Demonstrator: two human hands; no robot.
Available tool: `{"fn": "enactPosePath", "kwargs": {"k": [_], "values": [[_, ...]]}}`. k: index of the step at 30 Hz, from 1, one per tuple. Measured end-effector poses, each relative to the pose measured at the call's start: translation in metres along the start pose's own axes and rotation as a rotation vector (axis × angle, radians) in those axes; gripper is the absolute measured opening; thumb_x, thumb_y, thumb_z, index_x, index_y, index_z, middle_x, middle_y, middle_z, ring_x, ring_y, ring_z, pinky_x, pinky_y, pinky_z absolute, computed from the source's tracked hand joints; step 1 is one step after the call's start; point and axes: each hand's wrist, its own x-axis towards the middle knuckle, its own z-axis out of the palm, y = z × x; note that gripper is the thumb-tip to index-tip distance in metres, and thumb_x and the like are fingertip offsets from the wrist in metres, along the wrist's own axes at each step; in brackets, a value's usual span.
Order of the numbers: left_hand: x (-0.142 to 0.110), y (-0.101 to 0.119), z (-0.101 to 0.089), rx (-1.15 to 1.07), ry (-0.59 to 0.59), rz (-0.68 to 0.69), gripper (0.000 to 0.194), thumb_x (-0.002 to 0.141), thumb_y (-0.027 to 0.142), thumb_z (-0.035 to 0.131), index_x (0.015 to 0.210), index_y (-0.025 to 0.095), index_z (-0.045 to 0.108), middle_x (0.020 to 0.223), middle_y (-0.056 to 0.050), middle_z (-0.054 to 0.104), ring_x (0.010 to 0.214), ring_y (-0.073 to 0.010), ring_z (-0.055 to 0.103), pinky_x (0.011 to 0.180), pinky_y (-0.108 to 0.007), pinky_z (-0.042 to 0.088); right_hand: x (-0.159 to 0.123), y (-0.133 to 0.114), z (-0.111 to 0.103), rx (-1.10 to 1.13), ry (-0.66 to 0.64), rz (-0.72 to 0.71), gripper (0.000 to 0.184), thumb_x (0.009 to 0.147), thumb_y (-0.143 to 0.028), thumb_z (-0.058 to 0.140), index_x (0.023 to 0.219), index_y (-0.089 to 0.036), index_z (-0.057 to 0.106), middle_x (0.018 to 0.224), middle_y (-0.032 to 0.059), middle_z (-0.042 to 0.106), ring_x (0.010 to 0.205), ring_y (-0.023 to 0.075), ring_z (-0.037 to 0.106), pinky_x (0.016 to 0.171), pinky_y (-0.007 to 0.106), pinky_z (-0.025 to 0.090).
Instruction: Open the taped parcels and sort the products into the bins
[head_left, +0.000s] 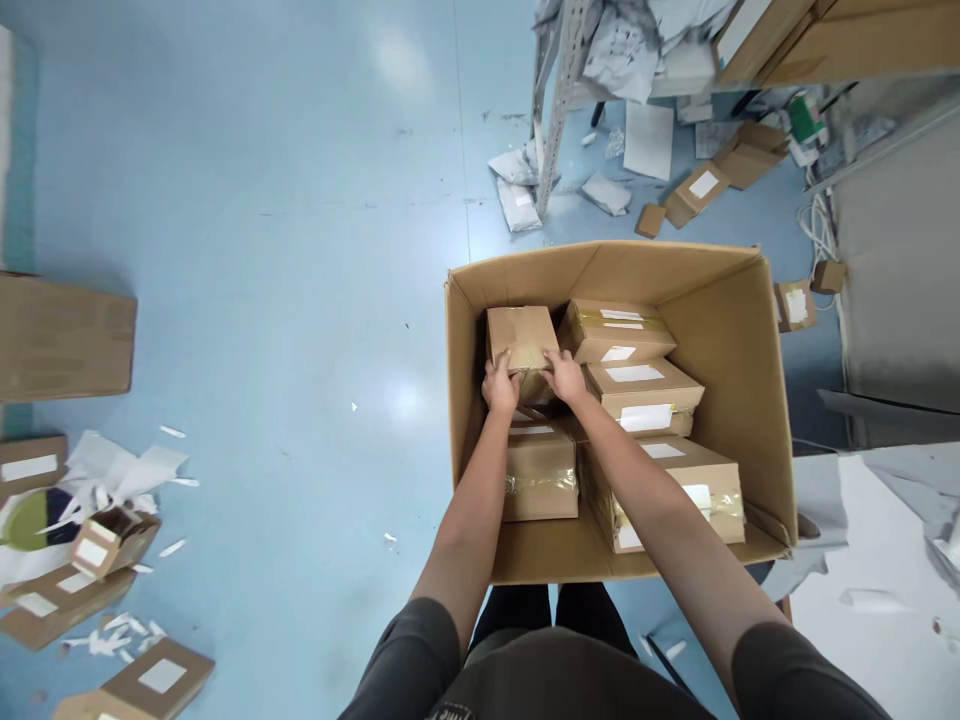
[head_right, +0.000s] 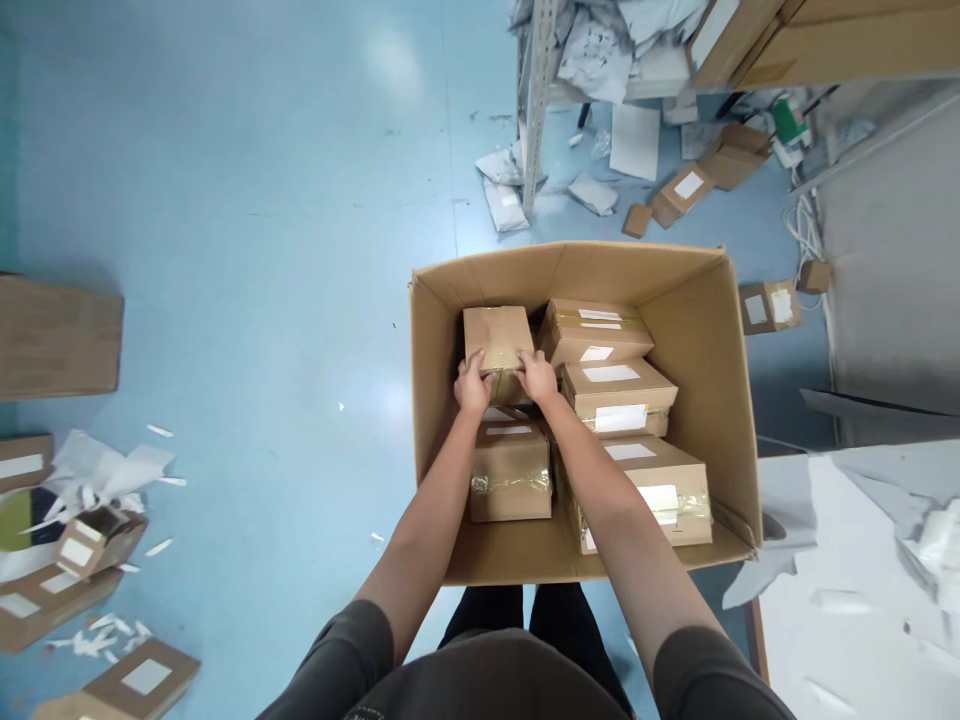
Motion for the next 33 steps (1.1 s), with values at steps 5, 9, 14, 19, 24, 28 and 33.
{"fn": "enactPosePath", "kwargs": {"k": [5,9,14,19,24,28,33], "values": [[-0.034,0.018,-0.049,-0.012,0.083,0.054,0.063,0.099,0.034,0.075,0.159,0.037,0.056,0.165,-0.012,0.052,0.130,-0.0298,0.070,0.107,-0.039,0.059,-0.036,-0.019,-0.047,0.001,0.068,-0.033,0.050,0.107,-0.034,0.062,0.156,-0.024,0.057,0.133,0.0146,0.058,0.108,0.0265,0.069,0.101,0.035,0.053],[-0.071,0.037,-0.094,0.007,0.135,0.101,0.062,0.101,0.038,0.072,0.161,0.038,0.055,0.168,-0.011,0.049,0.137,-0.0312,0.066,0.109,-0.040,0.059,-0.072,-0.033,-0.089,-0.001,0.140,-0.054,0.050,0.109,-0.036,0.058,0.157,-0.025,0.056,0.133,0.0152,0.057,0.110,0.0273,0.068,0.100,0.036,0.054],[-0.129,0.053,-0.143,0.042,0.183,0.169,0.064,0.102,0.042,0.071,0.163,0.039,0.051,0.170,-0.008,0.047,0.146,-0.0304,0.059,0.113,-0.040,0.057,-0.135,-0.043,-0.131,-0.004,0.233,-0.075,0.051,0.108,-0.041,0.056,0.157,-0.025,0.058,0.131,0.0156,0.058,0.107,0.0292,0.066,0.095,0.038,0.055],[-0.201,0.050,-0.179,0.045,0.207,0.240,0.063,0.102,0.044,0.071,0.163,0.040,0.052,0.168,-0.006,0.051,0.151,-0.0310,0.054,0.113,-0.041,0.058,-0.216,-0.053,-0.159,-0.008,0.287,-0.115,0.050,0.109,-0.042,0.056,0.155,-0.025,0.061,0.126,0.0147,0.058,0.103,0.0289,0.066,0.089,0.035,0.056],[-0.274,0.028,-0.191,0.046,0.229,0.294,0.062,0.103,0.045,0.068,0.163,0.039,0.053,0.163,-0.004,0.057,0.155,-0.0296,0.049,0.111,-0.041,0.059,-0.293,-0.062,-0.164,-0.045,0.254,-0.134,0.048,0.110,-0.043,0.055,0.154,-0.028,0.062,0.124,0.0140,0.059,0.100,0.0280,0.067,0.083,0.034,0.056],[-0.320,-0.001,-0.176,0.058,0.214,0.247,0.059,0.101,0.043,0.071,0.158,0.038,0.058,0.164,-0.005,0.056,0.152,-0.0291,0.053,0.108,-0.040,0.061,-0.340,-0.060,-0.140,-0.046,0.199,-0.174,0.045,0.109,-0.039,0.057,0.152,-0.028,0.064,0.122,0.0132,0.061,0.097,0.0261,0.068,0.083,0.032,0.056],[-0.365,-0.046,-0.139,0.053,0.143,0.202,0.061,0.097,0.041,0.075,0.156,0.037,0.059,0.156,-0.007,0.062,0.137,-0.0279,0.067,0.099,-0.036,0.066,-0.380,-0.053,-0.100,-0.076,0.064,-0.210,0.044,0.107,-0.032,0.060,0.150,-0.031,0.066,0.123,0.0121,0.064,0.098,0.0245,0.071,0.084,0.031,0.057]]}}
